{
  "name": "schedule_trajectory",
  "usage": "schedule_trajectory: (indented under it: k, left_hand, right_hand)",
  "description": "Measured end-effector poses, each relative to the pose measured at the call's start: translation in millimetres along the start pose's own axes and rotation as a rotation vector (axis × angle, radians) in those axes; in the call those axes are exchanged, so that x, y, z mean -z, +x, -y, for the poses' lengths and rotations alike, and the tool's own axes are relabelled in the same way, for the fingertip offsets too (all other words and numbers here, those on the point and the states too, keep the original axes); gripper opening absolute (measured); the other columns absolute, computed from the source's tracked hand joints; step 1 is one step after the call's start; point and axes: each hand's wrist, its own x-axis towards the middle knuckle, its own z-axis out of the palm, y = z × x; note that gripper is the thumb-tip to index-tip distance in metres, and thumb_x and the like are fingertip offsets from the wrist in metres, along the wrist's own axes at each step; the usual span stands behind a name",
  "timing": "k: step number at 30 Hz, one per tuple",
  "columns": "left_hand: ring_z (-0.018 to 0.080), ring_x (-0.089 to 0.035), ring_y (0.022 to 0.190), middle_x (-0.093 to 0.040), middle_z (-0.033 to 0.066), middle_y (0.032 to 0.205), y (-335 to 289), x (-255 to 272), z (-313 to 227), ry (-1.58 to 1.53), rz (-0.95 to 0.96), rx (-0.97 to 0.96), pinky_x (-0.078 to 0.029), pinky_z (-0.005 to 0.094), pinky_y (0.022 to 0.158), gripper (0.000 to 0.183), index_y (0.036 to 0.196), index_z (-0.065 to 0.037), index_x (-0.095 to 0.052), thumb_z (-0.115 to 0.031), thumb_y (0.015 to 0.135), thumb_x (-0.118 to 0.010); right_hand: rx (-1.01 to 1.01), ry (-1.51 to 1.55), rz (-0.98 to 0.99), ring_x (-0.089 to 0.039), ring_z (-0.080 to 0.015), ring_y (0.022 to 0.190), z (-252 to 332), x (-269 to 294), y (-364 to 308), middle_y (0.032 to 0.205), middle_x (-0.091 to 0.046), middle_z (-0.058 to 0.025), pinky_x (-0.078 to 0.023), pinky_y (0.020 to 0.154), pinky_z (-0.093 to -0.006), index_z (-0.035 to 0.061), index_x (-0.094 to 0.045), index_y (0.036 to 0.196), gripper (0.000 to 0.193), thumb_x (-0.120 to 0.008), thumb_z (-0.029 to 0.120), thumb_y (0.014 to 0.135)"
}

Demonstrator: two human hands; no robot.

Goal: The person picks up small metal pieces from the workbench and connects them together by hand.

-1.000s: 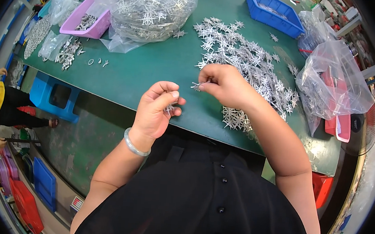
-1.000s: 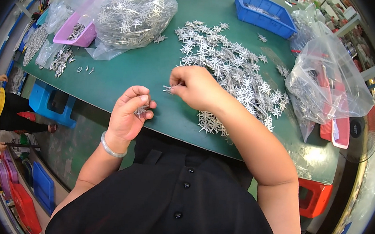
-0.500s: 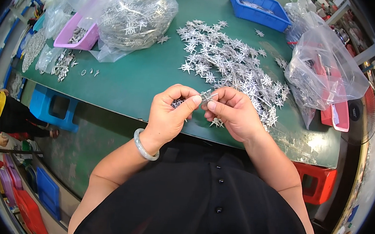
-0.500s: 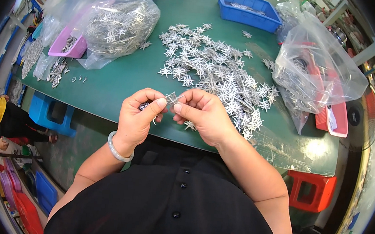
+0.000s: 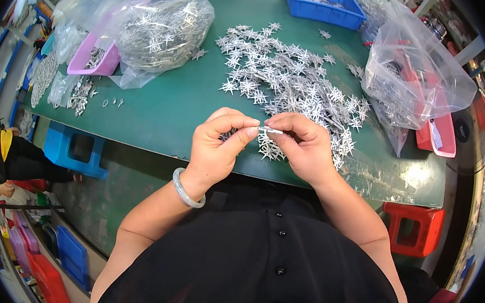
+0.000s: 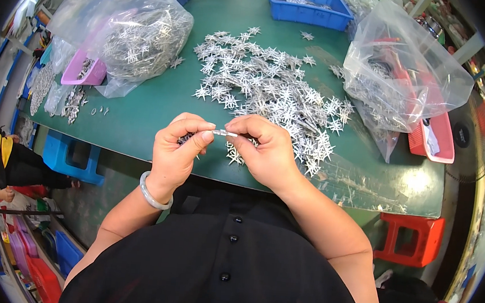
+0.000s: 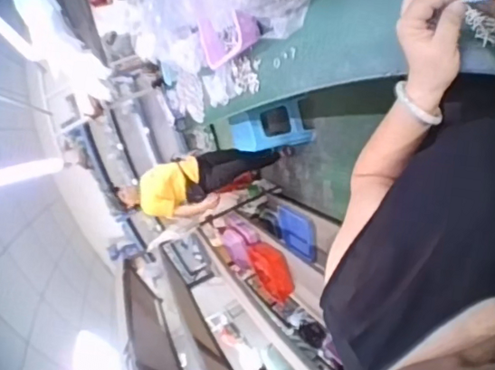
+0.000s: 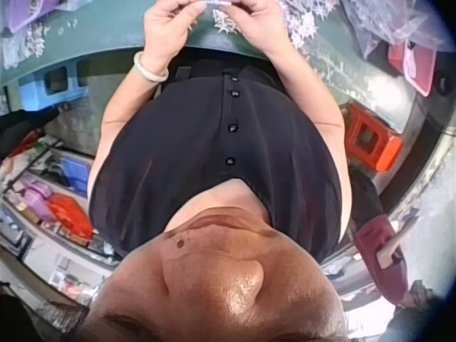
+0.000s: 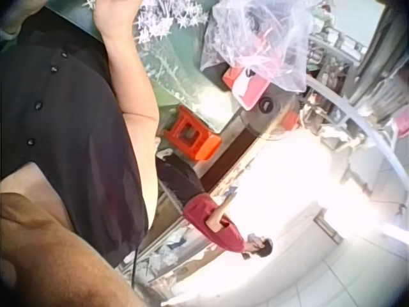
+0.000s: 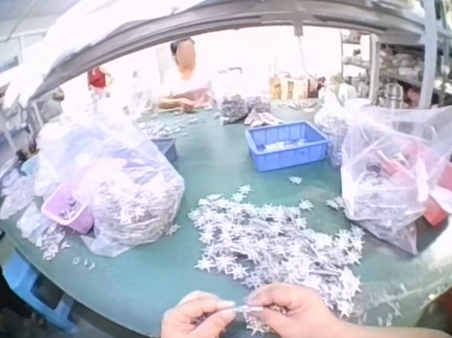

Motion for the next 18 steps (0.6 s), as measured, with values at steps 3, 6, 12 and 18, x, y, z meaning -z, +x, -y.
schedule_trajectory:
  k: [3,6,12,18]
  left_hand:
    - [0.0078,-0.050,0.063,-0.054,0.0050,0.083,0.2,0.1,2.6,0.030,0.005,-0.048,-0.041,0.0187,0.054,0.011,0.089,0.000,-0.064,0.002,0.079,-0.060]
    - [0.0078,-0.051,0.064,-0.054,0.0048,0.083,0.3,-1.0,2.2,0.058,0.012,-0.071,-0.041,0.0187,0.054,0.012,0.089,0.000,-0.064,0.003,0.078,-0.060]
    - [0.0087,-0.050,0.069,-0.054,0.0040,0.083,-0.4,-2.9,0.5,0.040,0.009,-0.078,-0.041,0.0197,0.059,0.015,0.090,-0.001,-0.065,0.004,0.076,-0.063]
    - [0.0096,-0.049,0.073,-0.054,0.0039,0.083,-2.0,-2.8,2.1,-0.025,0.014,-0.074,-0.040,0.0207,0.064,0.018,0.090,-0.003,-0.067,0.003,0.074,-0.065]
  right_hand:
    - [0.062,-0.077,-0.022,-0.060,-0.0151,0.080,-0.3,0.6,0.1,0.088,-0.062,-0.0094,-0.048,0.068,-0.0243,-0.0006,-0.061,0.085,0.014,-0.061,-0.007,0.073]
    - [0.119,-0.118,-0.028,-0.061,-0.0183,0.081,-3.5,3.0,-0.7,0.090,-0.062,-0.0108,-0.049,0.068,-0.0253,0.0005,-0.061,0.086,0.018,-0.061,-0.009,0.071]
    - [0.394,-0.453,-0.106,-0.061,-0.0241,0.079,5.4,1.4,-0.5,0.092,-0.062,-0.0114,-0.050,0.065,-0.0287,0.0019,-0.060,0.086,0.022,-0.061,-0.010,0.069]
    - [0.609,-0.606,-0.126,-0.060,-0.0259,0.076,4.8,4.7,1.5,0.092,-0.061,-0.0123,-0.050,0.063,-0.0302,0.0004,-0.060,0.085,0.024,-0.062,-0.010,0.063]
